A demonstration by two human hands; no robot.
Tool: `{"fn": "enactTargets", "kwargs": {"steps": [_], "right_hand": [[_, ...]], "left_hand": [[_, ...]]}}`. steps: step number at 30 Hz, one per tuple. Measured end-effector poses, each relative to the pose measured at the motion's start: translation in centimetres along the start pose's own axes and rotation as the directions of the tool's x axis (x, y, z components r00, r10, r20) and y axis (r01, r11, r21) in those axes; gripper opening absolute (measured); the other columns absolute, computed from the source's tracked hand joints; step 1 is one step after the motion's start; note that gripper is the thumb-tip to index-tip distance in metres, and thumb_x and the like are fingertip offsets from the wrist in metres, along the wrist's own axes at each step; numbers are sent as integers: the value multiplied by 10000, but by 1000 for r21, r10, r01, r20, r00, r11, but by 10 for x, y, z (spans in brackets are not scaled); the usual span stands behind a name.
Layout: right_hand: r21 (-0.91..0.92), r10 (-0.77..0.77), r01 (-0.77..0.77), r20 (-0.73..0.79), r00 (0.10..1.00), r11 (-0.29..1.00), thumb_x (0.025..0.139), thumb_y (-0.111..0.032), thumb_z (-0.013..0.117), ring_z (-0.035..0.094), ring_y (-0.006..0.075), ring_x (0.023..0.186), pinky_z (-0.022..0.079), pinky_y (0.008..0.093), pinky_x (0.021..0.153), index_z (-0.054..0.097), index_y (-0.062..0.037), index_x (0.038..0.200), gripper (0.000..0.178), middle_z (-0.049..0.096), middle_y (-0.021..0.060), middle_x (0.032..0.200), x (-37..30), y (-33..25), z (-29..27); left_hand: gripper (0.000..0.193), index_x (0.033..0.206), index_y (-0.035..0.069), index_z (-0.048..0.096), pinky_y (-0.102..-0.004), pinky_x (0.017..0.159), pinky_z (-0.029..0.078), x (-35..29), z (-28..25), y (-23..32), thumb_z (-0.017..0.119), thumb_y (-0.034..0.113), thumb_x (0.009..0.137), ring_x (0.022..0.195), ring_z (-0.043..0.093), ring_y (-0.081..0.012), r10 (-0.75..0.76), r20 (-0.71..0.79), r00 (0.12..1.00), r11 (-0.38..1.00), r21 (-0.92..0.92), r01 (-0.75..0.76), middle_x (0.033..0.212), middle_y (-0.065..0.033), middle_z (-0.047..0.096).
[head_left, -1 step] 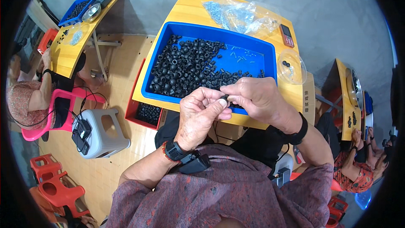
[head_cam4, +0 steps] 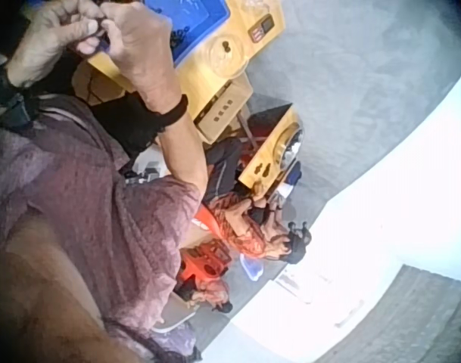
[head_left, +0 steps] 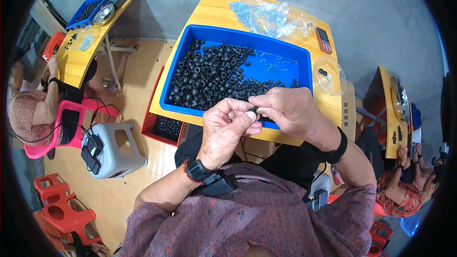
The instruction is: Assembling small components by inserting a tiny white piece into a black rubber housing.
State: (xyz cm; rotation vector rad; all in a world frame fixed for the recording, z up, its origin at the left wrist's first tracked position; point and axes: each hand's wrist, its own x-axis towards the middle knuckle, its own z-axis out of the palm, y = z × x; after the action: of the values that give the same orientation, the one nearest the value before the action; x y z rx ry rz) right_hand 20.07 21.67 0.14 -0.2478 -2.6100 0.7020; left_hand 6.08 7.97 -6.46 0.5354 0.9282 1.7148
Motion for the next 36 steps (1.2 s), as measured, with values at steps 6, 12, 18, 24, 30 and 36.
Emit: {"fn": "enactTargets", "kwargs": {"steps": [6,12,18,24,30,36], "right_hand": [[22,-68,69,-61,996,997,885,-30,688,695,314,773,565,415,662,711,-55,1144,262,668,116,838,-2,0,5],[-57,-134,132,-41,990,990,865,-37,706,706,304,788,573,383,652,693,-1,1156,294,670,114,857,-3,-2,4],[-94,-171,168,-30,985,981,857,-22,698,711,304,789,584,369,656,684,19,1180,326,674,121,869,-4,-7,3],[-61,-156,152,-58,986,986,839,-19,717,713,302,791,592,374,659,669,20,1213,380,677,117,872,-4,-8,7],[-119,-115,120,47,992,986,827,-31,746,717,298,830,598,370,665,647,24,1239,427,677,120,912,-6,-23,-2],[-174,-122,135,83,989,975,824,-36,747,719,304,844,606,367,678,635,56,1236,438,676,139,947,-6,-35,-5]], "left_hand": [[126,1110,-43,649,-314,766,672,-1,2,2,663,-47,984,834,768,-186,-17,-21,1000,1000,-14,16,970,-142,745],[111,1097,-36,661,-321,765,673,-1,-1,3,669,-37,986,834,770,-192,-48,-16,999,998,-39,47,976,-140,750],[76,1080,-7,665,-347,758,668,0,-2,2,661,30,1014,842,768,-209,-72,16,997,997,-38,73,983,-146,756],[68,1023,1,643,-342,738,663,0,-4,1,644,69,1030,800,752,-196,-89,41,995,994,-68,92,949,-140,742],[73,1054,-20,650,-310,732,664,-2,-1,1,660,35,1006,780,751,-161,-76,30,997,991,-109,79,926,-122,740],[90,1095,-37,656,-303,778,660,-2,2,-2,644,-4,1013,818,749,-149,1,29,1000,1000,-24,0,959,-117,741]]}}
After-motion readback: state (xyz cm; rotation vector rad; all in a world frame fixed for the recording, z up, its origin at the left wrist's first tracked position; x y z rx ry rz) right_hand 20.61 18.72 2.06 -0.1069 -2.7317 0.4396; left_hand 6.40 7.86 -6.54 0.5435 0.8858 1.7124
